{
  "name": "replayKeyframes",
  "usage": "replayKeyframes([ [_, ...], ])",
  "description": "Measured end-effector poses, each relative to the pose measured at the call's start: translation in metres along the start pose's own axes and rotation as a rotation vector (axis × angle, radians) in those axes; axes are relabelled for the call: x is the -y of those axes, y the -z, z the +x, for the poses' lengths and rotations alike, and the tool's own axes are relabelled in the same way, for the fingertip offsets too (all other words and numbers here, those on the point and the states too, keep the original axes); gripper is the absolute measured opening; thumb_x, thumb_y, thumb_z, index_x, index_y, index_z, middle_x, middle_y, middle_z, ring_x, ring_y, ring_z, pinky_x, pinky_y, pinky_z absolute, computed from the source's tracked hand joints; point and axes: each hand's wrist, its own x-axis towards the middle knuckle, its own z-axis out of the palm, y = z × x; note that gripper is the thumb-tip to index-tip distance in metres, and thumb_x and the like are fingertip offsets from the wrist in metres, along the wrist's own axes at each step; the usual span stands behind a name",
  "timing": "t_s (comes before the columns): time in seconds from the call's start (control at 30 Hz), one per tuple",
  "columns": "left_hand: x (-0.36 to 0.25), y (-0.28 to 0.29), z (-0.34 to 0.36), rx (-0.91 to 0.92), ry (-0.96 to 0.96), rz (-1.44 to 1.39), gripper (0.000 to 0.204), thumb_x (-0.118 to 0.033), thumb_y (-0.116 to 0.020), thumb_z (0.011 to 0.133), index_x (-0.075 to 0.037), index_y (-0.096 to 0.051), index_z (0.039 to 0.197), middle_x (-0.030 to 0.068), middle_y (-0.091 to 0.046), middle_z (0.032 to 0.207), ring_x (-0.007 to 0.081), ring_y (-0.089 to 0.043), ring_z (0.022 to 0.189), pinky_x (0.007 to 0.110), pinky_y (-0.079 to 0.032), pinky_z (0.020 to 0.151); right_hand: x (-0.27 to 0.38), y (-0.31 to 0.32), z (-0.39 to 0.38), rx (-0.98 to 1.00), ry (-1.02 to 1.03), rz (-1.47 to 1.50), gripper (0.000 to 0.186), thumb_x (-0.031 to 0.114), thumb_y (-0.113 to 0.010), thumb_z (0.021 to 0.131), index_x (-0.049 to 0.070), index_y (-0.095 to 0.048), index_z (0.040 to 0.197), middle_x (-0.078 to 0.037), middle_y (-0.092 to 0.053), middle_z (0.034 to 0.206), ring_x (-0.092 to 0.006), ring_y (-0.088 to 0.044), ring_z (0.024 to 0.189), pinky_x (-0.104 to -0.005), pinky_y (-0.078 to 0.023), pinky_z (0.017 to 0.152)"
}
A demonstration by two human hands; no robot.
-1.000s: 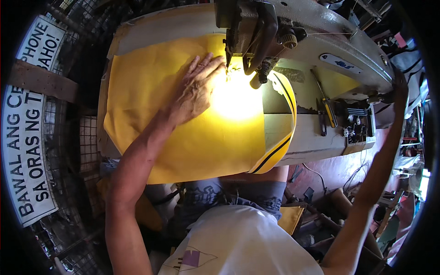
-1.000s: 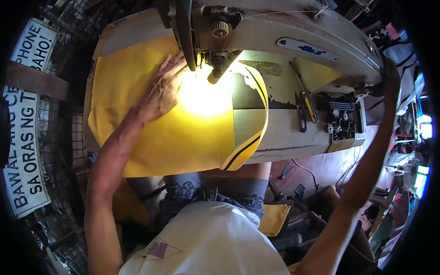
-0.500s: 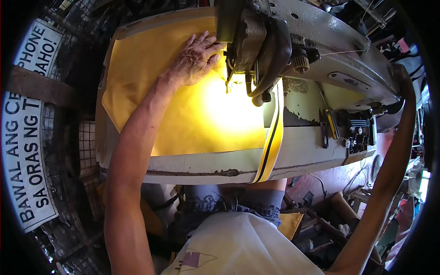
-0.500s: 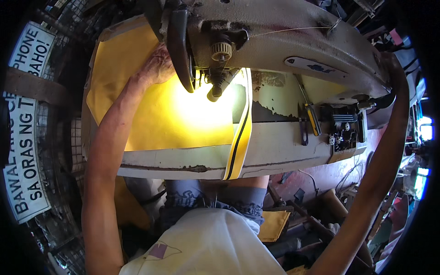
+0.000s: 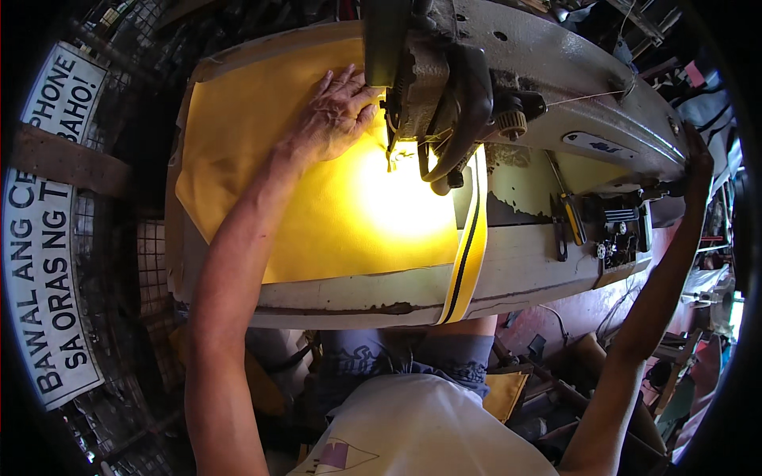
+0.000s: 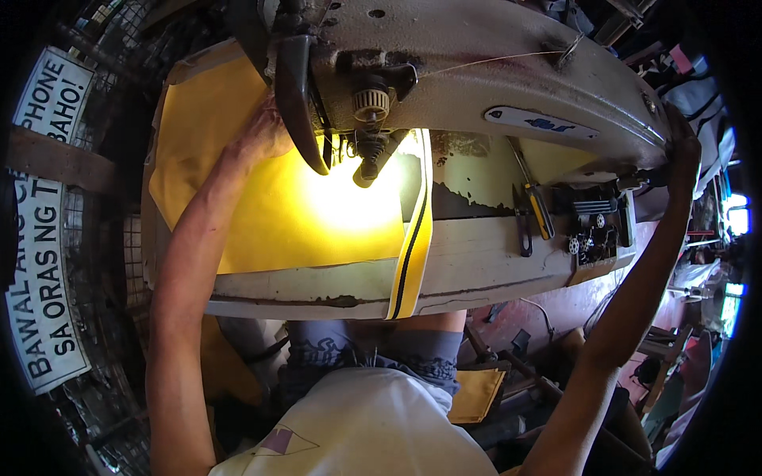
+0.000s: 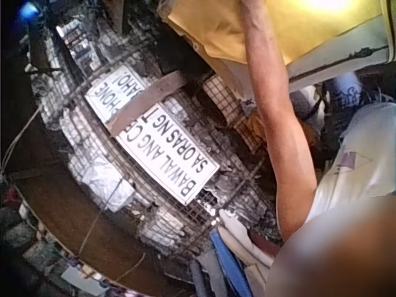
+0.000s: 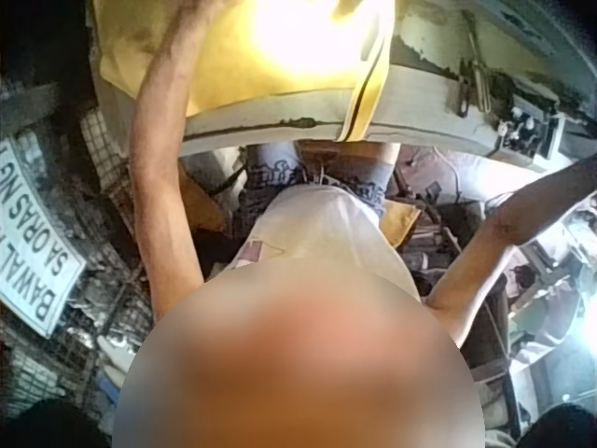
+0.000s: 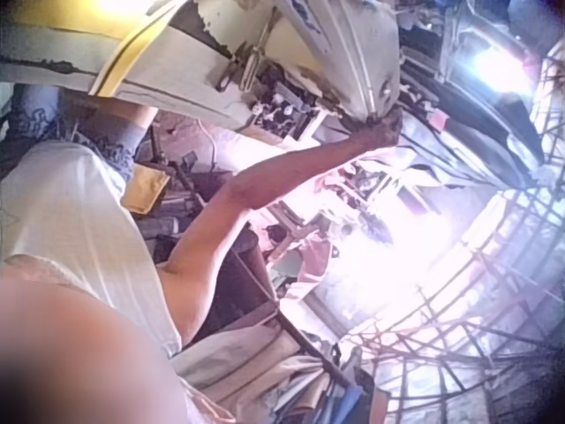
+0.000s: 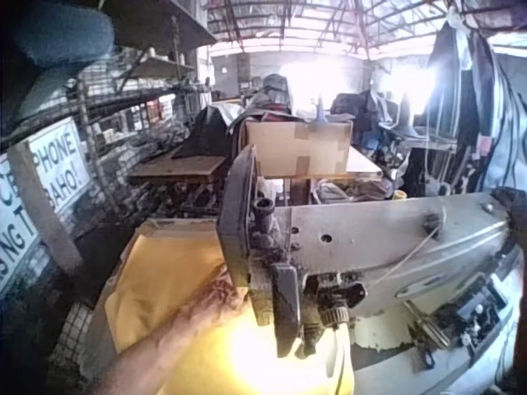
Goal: The person uses an industrial sewing machine to sew a yellow fabric piece and attach a strap handle.
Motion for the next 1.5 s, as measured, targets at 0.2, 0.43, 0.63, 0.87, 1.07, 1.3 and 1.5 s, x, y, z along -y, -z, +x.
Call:
replayKeyframes([
  [0.2,0.006,-0.012,-0.005,-0.195,-0.142,0.008,0.039,-0.027,-0.051,0.097,-0.008,-0.055,0.132,0.0152,-0.050,0.141,0.0354,-0.036,0.139,0.055,-0.023,0.116,0.079,-0.015,-0.006,-0.275,-0.382,-0.085,0.044,0.032,-0.048,0.100,0.007,-0.058,0.134,-0.011,-0.061,0.132,-0.0219,-0.058,0.120,-0.0320,-0.038,0.106],
  [0.43,-0.024,0.008,-0.007,-0.169,-0.055,0.289,0.032,-0.018,-0.060,0.091,-0.001,-0.061,0.119,0.0178,-0.061,0.124,0.0337,-0.056,0.120,0.048,-0.037,0.109,0.308,-0.116,-0.180,0.081,-0.012,0.130,0.031,0.000,-0.064,0.090,0.005,-0.063,0.121,-0.010,-0.063,0.120,-0.0216,-0.060,0.111,-0.0296,-0.051,0.090],
  [0.63,-0.110,0.049,-0.080,-0.238,0.087,0.058,0.024,-0.010,-0.059,0.091,0.002,-0.065,0.111,0.0168,-0.066,0.113,0.0333,-0.063,0.105,0.041,-0.048,0.095,0.346,-0.185,-0.223,0.543,0.295,0.115,0.060,0.004,-0.064,0.077,0.017,-0.056,0.135,-0.010,-0.058,0.099,-0.0275,-0.061,0.089,-0.0386,-0.054,0.074],
  [0.87,-0.196,0.022,-0.126,-0.008,0.208,-0.413,0.025,-0.013,-0.059,0.096,0.003,-0.064,0.115,0.0164,-0.068,0.106,0.0266,-0.067,0.097,0.034,-0.051,0.086,0.350,-0.223,-0.221,0.283,0.070,0.349,0.032,0.019,-0.068,0.079,0.007,-0.065,0.108,-0.014,-0.060,0.096,-0.0335,-0.064,0.085,-0.0449,-0.052,0.070],
  [1.07,-0.221,-0.003,-0.112,0.035,0.178,-0.405,0.033,-0.015,-0.060,0.095,0.005,-0.060,0.120,0.0184,-0.066,0.111,0.0317,-0.063,0.106,0.039,-0.049,0.092,0.347,-0.240,-0.212,0.275,-0.089,0.266,0.024,0.017,-0.065,0.082,0.004,-0.064,0.103,-0.013,-0.060,0.089,-0.0343,-0.064,0.074,-0.0448,-0.051,0.064],
  [1.3,-0.252,-0.040,-0.079,-0.020,0.133,-0.152,0.060,-0.023,-0.073,0.080,0.001,-0.047,0.129,0.0187,-0.057,0.113,0.0372,-0.055,0.103,0.046,-0.045,0.086,0.359,-0.232,-0.175,-0.043,-0.068,0.139,0.014,0.007,-0.064,0.073,0.000,-0.057,0.082,-0.019,-0.058,0.085,-0.0351,-0.066,0.063,-0.0457,-0.052,0.053],
  [1.5,-0.251,-0.036,-0.078,0.068,0.251,-0.527,0.025,-0.007,-0.052,0.092,0.002,-0.052,0.116,0.0286,-0.059,0.089,0.0505,-0.055,0.086,0.050,-0.045,0.077,0.330,-0.242,-0.142,-0.240,0.108,-0.204,0.010,0.008,-0.066,0.068,0.002,-0.068,0.076,-0.017,-0.062,0.085,-0.0286,-0.067,0.062,-0.0394,-0.052,0.050],
])
